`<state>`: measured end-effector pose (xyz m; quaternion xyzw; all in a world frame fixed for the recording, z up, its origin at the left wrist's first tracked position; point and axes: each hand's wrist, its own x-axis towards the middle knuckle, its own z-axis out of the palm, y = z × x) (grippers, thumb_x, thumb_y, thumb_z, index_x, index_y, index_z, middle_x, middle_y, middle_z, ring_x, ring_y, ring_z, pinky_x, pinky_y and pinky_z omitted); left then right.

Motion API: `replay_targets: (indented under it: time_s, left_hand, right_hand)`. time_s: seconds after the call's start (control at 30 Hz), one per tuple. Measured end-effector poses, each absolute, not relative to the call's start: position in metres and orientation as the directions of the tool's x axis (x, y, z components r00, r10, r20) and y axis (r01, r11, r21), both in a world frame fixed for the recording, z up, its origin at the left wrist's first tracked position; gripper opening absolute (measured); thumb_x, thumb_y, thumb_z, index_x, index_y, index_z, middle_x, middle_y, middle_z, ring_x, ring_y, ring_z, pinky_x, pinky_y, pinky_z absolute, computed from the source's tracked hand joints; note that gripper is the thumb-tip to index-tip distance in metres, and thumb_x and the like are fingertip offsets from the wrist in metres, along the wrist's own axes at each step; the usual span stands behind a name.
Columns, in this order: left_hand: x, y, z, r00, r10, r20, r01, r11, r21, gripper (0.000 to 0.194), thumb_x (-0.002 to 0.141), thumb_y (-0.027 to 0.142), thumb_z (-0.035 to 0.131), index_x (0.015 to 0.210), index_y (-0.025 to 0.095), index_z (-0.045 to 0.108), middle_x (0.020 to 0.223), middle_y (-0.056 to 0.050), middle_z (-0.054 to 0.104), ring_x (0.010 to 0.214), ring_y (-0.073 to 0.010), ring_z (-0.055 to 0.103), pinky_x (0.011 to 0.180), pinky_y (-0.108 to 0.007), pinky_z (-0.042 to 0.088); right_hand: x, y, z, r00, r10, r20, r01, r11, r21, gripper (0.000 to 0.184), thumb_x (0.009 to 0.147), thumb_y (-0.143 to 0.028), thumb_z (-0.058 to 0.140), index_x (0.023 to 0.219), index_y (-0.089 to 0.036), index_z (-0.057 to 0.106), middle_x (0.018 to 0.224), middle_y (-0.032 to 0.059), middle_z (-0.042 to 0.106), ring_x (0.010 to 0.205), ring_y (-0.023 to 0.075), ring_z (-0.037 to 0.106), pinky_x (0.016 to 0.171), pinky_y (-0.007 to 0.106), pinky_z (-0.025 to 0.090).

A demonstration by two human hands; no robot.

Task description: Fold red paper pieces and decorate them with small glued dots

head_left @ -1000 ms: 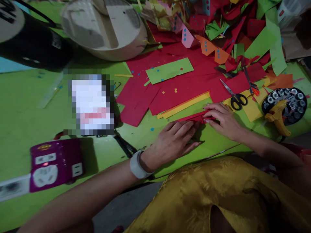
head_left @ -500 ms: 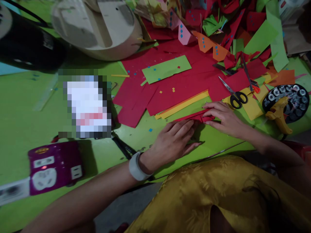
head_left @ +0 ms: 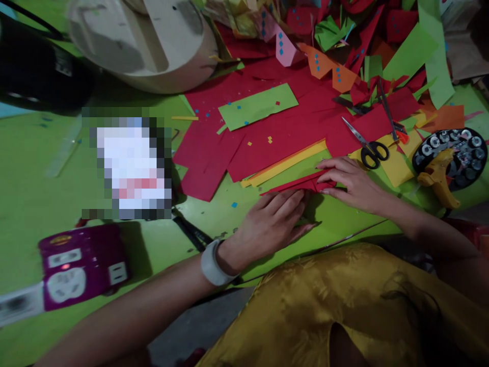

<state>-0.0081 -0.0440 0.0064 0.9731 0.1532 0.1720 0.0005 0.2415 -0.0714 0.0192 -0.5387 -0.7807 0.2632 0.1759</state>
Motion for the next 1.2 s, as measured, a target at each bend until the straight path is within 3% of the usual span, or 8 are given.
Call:
replay_targets:
  time_s: [0.17,0.37,0.77,1.03,1.13,1.2]
  left_hand:
    - [-0.008,-0.044,0.009,0.893,0.322,0.315,0.311,-0.947,0.086,0.034,0.099,0.043,0.056,0.112,0.016,0.073,0.110,-0.013,0.074,0.099,-0.0262,0.068,0.083,-0.039,0.055]
    - [-0.006,-0.042,0.013,0.899,0.286,0.331,0.297,-0.955,0.017,0.035,0.100,0.044,0.055,0.100,0.015,0.075,0.109,-0.013,0.074,0.095,-0.0249,0.068,0.079,-0.037,0.054]
    - [-0.005,-0.044,0.014,0.899,0.289,0.329,0.302,-0.953,0.011,0.033,0.099,0.041,0.057,0.100,0.014,0.075,0.108,-0.013,0.074,0.095,-0.0254,0.068,0.080,-0.037,0.052]
    - [-0.003,-0.043,0.014,0.899,0.281,0.335,0.299,-0.954,-0.001,0.037,0.101,0.044,0.053,0.091,0.014,0.074,0.106,-0.012,0.075,0.093,-0.0244,0.069,0.079,-0.037,0.053]
    - [-0.003,-0.043,0.013,0.898,0.274,0.343,0.289,-0.957,0.009,0.038,0.100,0.044,0.054,0.086,0.015,0.074,0.104,-0.012,0.075,0.091,-0.0247,0.069,0.078,-0.038,0.053]
    - [-0.003,-0.042,0.011,0.899,0.265,0.349,0.282,-0.959,0.002,0.041,0.101,0.044,0.053,0.081,0.014,0.073,0.104,-0.013,0.075,0.090,-0.0249,0.070,0.077,-0.039,0.053]
  right_hand:
    - [0.241,-0.072,0.018,-0.360,0.933,0.004,0.750,0.292,-0.593,0.016,0.094,-0.023,0.063,0.108,-0.025,0.071,0.132,0.0081,0.065,0.124,0.0265,0.058,0.108,0.050,0.044]
    - [0.241,-0.073,0.017,-0.359,0.933,0.013,0.761,0.301,-0.575,0.015,0.094,-0.023,0.063,0.107,-0.025,0.071,0.132,0.0079,0.065,0.123,0.0258,0.059,0.107,0.048,0.045]
    - [0.240,-0.072,0.019,-0.358,0.933,-0.014,0.775,0.289,-0.561,0.016,0.094,-0.024,0.062,0.108,-0.023,0.070,0.132,0.0085,0.065,0.125,0.0255,0.057,0.107,0.047,0.043]
    - [0.240,-0.073,0.022,-0.338,0.941,0.032,0.737,0.286,-0.613,0.014,0.094,-0.024,0.062,0.104,-0.023,0.071,0.130,0.0083,0.065,0.124,0.0249,0.057,0.107,0.046,0.043]
    - [0.237,-0.074,0.029,-0.206,0.971,0.118,0.716,0.232,-0.659,0.013,0.093,-0.028,0.061,0.095,-0.021,0.070,0.114,0.0083,0.069,0.111,0.0225,0.062,0.097,0.039,0.048]
    - [0.233,-0.073,0.035,-0.115,0.993,0.017,0.714,0.095,-0.694,0.014,0.091,-0.032,0.062,0.090,-0.019,0.068,0.095,0.0053,0.071,0.087,0.0181,0.065,0.079,0.032,0.050]
